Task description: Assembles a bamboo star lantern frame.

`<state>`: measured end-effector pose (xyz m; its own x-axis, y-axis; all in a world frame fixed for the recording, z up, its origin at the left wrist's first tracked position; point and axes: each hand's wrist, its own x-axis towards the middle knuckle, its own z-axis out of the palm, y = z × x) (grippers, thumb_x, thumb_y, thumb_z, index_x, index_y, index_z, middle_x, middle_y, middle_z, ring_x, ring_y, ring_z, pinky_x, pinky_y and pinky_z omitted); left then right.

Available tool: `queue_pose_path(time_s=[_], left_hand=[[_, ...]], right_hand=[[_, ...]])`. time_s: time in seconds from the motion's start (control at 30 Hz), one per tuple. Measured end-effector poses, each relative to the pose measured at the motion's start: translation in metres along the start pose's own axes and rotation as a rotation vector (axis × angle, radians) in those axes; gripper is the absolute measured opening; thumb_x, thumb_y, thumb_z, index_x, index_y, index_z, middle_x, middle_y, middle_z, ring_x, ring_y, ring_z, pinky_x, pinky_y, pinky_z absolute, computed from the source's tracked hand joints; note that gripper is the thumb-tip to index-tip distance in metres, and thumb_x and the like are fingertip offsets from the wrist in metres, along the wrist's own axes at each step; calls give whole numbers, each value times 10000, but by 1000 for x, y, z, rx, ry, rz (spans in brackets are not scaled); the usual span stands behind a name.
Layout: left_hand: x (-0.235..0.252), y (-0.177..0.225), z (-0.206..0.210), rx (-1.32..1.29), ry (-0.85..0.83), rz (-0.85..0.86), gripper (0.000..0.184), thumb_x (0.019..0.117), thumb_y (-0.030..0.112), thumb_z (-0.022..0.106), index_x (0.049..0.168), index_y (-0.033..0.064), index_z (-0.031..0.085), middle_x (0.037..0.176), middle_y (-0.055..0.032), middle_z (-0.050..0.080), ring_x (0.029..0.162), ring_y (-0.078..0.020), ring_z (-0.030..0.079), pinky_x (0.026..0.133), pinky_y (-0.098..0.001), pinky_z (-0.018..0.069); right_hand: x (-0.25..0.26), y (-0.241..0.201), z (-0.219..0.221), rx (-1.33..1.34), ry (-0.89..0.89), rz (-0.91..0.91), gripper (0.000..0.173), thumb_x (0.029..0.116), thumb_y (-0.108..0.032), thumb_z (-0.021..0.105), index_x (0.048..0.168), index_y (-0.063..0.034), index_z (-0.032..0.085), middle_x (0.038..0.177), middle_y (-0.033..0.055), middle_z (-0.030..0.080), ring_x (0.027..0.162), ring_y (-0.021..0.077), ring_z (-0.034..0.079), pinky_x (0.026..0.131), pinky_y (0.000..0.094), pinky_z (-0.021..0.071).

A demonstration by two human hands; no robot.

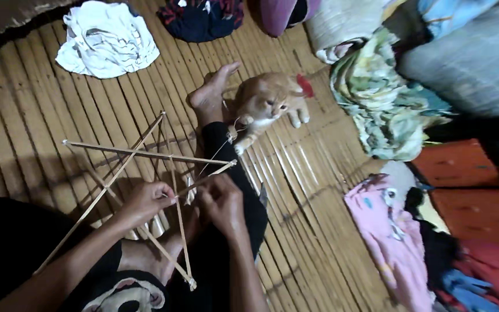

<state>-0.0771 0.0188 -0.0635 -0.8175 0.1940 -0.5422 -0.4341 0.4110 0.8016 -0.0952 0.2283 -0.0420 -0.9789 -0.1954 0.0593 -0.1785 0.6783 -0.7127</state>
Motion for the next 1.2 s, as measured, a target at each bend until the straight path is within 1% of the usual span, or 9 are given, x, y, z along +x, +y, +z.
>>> queue_pose_path(time_s=[0.1,0.2,0.3,0.47,0.67,0.77,0.9,1.07,1.2], left_hand=[[1,-2,1,6,17,-3,169,960,139,725,1108,62,697,872,-24,643,709,-73,548,702,-279,486],[2,-2,2,6,29,-7,186,955,114,727,1131,65,690,933,-48,665,757,-95,587,736,-302,505],[4,-5,1,-24,21,-6,198,953,90,722,1142,49,682,986,-63,679,819,-106,624,783,-310,530],[4,-6,2,-64,30,-12,184,949,68,721,1128,45,681,984,-61,690,814,-90,637,776,-282,536],[3,-7,2,-88,47,-12,154,942,39,719,1093,31,686,997,-66,693,843,-90,644,797,-278,541],[3,-7,3,-95,56,-19,155,935,38,724,1087,38,690,950,-46,692,798,-73,629,762,-263,526],[4,-9,4,-99,64,-15,149,937,28,715,1083,41,692,917,-31,682,756,-60,609,725,-248,513],[4,-9,4,-113,49,-13,143,942,32,706,1083,43,688,910,-25,676,760,-63,608,725,-253,511],[3,-9,4,-121,43,-24,145,947,41,708,1090,42,683,926,-26,676,771,-60,604,733,-249,508]], right_hand=[[35,16,-52,-96,308,-19,266,946,-165,686,1090,58,696,1149,208,698,1039,296,695,887,467,577],[78,32,-101,-225,493,-29,605,1060,-340,525,1530,21,409,1616,220,360,1468,325,408,1174,484,371],[117,45,-124,-256,537,-33,653,1082,-355,459,1598,8,291,1682,224,213,1537,361,281,1227,508,278],[145,98,-110,54,544,201,433,1088,-172,456,1457,48,507,1503,249,506,1394,352,498,1161,476,393],[142,106,-91,125,395,352,380,1097,-172,470,1404,27,573,1468,232,552,1337,387,548,1113,554,418],[152,100,-89,69,258,483,306,1051,-196,580,1233,30,679,1205,271,670,1097,420,633,929,609,478],[169,114,-69,-5,61,640,277,1004,-158,619,1188,36,693,1186,307,662,1124,480,621,942,667,473],[180,132,-35,201,149,626,370,921,-151,765,1220,41,659,1190,283,655,1113,422,624,967,605,487],[183,128,-25,204,175,644,299,1018,-218,655,1164,39,705,1175,271,678,1115,402,635,993,589,465]])
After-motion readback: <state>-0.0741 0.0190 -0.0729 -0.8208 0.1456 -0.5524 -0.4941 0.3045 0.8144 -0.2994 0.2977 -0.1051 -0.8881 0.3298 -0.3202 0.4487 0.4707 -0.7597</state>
